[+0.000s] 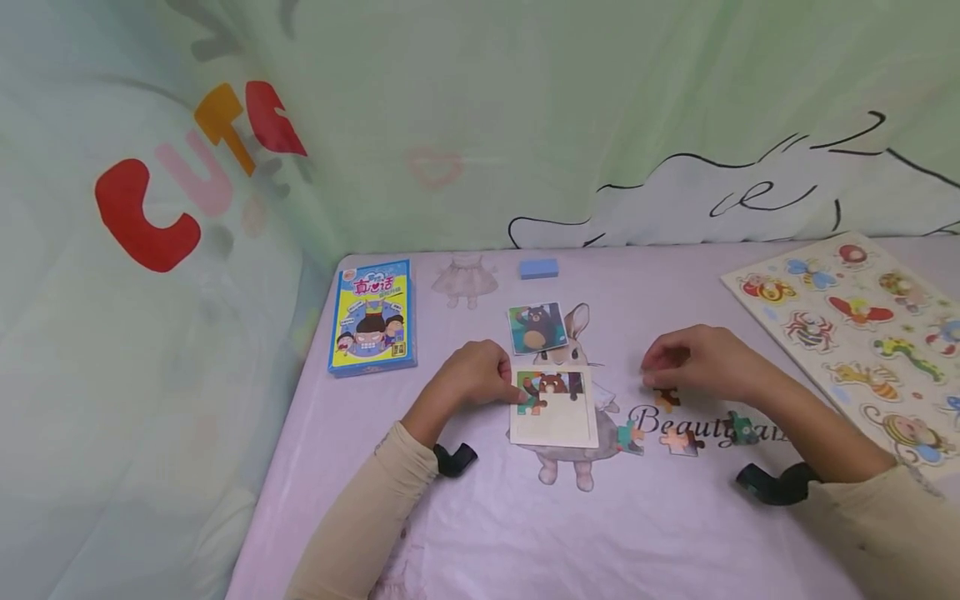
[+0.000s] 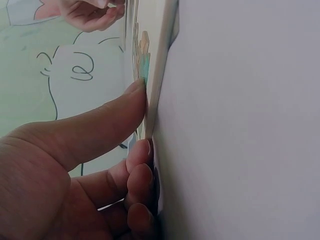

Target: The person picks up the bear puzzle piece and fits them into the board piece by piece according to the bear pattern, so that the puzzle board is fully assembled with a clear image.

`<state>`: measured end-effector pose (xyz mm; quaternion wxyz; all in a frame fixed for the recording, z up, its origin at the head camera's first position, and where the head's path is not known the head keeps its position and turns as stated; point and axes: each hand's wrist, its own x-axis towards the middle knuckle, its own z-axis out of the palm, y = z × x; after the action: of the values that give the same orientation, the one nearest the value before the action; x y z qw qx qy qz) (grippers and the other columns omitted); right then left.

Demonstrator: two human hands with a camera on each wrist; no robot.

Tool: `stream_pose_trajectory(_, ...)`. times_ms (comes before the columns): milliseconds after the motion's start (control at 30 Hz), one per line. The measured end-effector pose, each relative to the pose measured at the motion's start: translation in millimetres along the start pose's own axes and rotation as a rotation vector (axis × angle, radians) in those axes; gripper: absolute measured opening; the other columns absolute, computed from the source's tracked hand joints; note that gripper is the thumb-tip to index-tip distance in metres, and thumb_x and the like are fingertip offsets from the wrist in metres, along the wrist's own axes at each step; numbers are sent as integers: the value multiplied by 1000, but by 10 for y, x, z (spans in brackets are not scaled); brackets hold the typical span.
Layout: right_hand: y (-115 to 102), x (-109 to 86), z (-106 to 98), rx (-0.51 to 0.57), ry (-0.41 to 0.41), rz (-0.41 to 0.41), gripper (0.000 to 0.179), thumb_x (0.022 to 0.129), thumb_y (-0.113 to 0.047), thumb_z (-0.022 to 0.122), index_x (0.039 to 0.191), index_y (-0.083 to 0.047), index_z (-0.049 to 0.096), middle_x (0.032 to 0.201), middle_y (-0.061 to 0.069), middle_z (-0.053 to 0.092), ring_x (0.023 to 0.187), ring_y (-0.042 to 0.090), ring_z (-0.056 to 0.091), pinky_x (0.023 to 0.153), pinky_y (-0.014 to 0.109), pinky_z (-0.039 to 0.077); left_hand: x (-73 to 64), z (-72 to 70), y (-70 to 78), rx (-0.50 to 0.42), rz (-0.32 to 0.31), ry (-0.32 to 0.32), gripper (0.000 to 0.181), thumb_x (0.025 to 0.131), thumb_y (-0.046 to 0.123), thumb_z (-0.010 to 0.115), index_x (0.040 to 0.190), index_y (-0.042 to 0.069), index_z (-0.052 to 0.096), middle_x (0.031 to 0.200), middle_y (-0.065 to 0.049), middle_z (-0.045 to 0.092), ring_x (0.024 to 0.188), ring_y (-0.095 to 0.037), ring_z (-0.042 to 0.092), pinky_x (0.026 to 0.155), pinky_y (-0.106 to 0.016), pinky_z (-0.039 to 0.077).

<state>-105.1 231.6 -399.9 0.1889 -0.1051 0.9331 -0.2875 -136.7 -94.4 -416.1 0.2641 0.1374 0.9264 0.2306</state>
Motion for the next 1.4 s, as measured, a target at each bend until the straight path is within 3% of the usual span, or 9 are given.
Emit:
stream_pose_trajectory(433, 273, -73, -12, -116, 59, -20, 30, 80, -34, 87, 102, -16, 77, 101, 1, 71, 93, 21, 59, 80, 37, 47, -10, -11, 6, -9, 8, -1, 34, 80, 36, 87, 69, 14, 63, 64, 1, 56, 65, -15, 54, 57, -28, 38)
stream_pose_trajectory(700, 309, -90, 23, -100, 51, -13, 42, 75, -37, 91, 106, -14, 75, 101, 3, 67, 92, 23, 53, 74, 33, 42, 3, -1, -3, -11, 5, 4, 34, 80, 36, 87, 70, 14, 64, 65, 1, 56, 66, -16, 55, 57, -29, 39)
stream_pose_trajectory(1400, 314, -108, 65, -75, 49, -62, 35, 75, -27, 91, 103, -21, 70, 102, -2, 66, 95, 21, 53, 76, 29, 41, -10, -10, 8, -6, 2, -2, 33, 80, 35, 87, 69, 15, 63, 64, 1, 56, 65, -15, 54, 56, -29, 39)
